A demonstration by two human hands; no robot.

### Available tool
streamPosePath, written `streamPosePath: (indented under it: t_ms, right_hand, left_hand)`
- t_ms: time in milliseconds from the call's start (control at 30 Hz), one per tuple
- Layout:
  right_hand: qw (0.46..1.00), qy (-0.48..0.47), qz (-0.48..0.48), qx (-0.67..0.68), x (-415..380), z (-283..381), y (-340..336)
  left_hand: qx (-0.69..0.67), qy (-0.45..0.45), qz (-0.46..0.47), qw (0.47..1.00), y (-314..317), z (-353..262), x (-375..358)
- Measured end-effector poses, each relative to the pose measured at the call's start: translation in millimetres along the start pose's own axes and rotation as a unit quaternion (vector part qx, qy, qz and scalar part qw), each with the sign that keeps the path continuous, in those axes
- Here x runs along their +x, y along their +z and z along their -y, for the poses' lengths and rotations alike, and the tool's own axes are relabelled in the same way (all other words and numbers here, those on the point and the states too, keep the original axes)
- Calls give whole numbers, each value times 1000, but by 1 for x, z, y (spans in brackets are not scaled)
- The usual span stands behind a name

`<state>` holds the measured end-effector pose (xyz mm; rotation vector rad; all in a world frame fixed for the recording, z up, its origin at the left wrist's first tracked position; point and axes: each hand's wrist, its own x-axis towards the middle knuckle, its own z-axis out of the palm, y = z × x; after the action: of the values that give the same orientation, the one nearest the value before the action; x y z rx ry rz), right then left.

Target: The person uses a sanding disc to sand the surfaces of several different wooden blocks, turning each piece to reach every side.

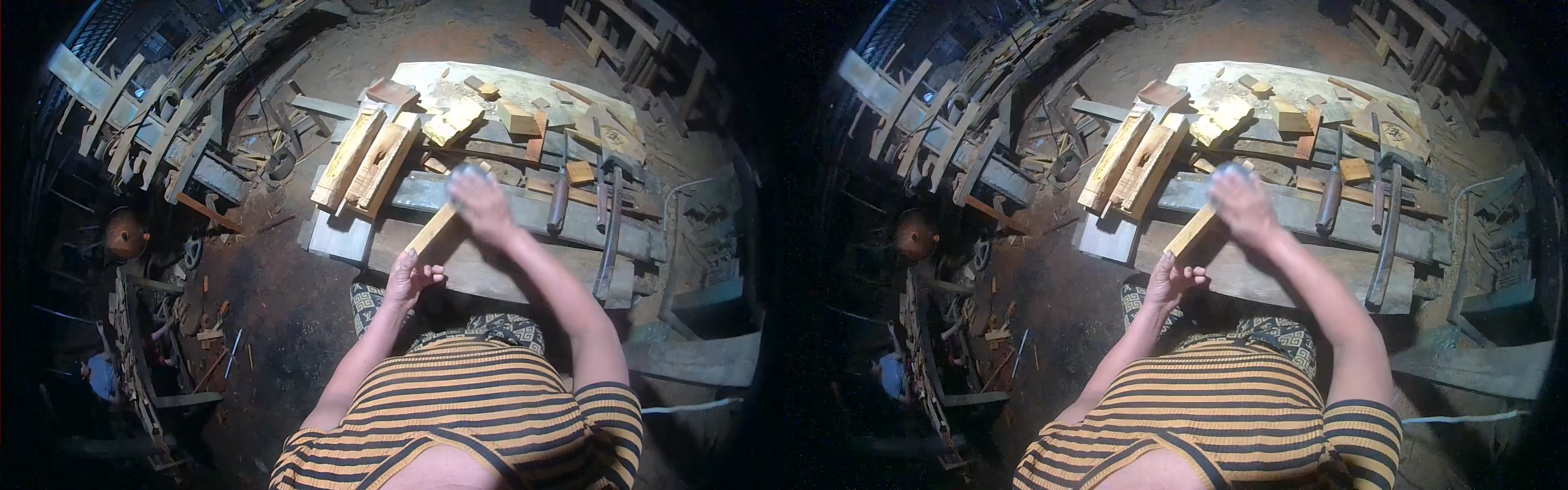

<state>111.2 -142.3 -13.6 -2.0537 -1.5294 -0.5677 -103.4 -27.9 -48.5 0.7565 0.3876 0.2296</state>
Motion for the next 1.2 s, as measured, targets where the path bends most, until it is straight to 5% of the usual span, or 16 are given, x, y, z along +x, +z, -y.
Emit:
streamPosePath:
  t_ms: [133,267,333,433,467,533,600,633,700,833,900,933,967,1100,1167,1200]
  right_hand:
    - [984,172,-36,18,15,-19,-6]
    - [999,-30,20,-23,-6,63,-21]
    - [992,-54,-5,110,-30,97,-21]
    - [989,-106,-17,97,-19,68,-19]
    - [994,-108,2,-16,-10,48,-24]
    - [998,31,-50,-7,-2,1,-11]
    - [984,168,-2,63,5,-34,-10]
    - [984,169,-1,61,7,-50,-9]
    - [935,272,35,226,11,-66,-15]
    - [981,183,-36,52,-10,-19,-31]
    - [977,152,32,149,-23,9,-18]
    - [969,130,173,122,-12,41,-43]
    - [995,-12,54,87,-39,59,-11]
    - [974,-61,14,217,-39,106,-23]
    - [963,-3,219,160,-14,67,-34]
    - [991,6,65,119,-25,38,-7]
  left_hand:
    - [4,14,-21,1000,3,2,-2]
    - [-19,8,14,1000,4,1,0]
    - [-32,11,26,999,-1,3,3]
    - [-51,3,54,997,-7,4,4]
    - [-15,-5,3,1000,-7,3,1]
    - [10,8,-5,1000,-2,2,-2]
    - [-6,7,-3,1000,4,-1,-2]
    - [-8,6,-1,1000,8,-4,-2]
    - [116,83,-14,990,15,-8,-3]
    - [184,121,6,976,17,-12,-3]
    - [174,92,0,980,18,-10,-4]
    - [170,93,-4,981,18,-9,-4]
    - [166,94,-9,982,19,-8,-4]
    - [154,143,22,977,-1,-1,3]
    - [164,67,15,984,15,-12,-5]
    - [179,99,11,979,16,-10,-4]
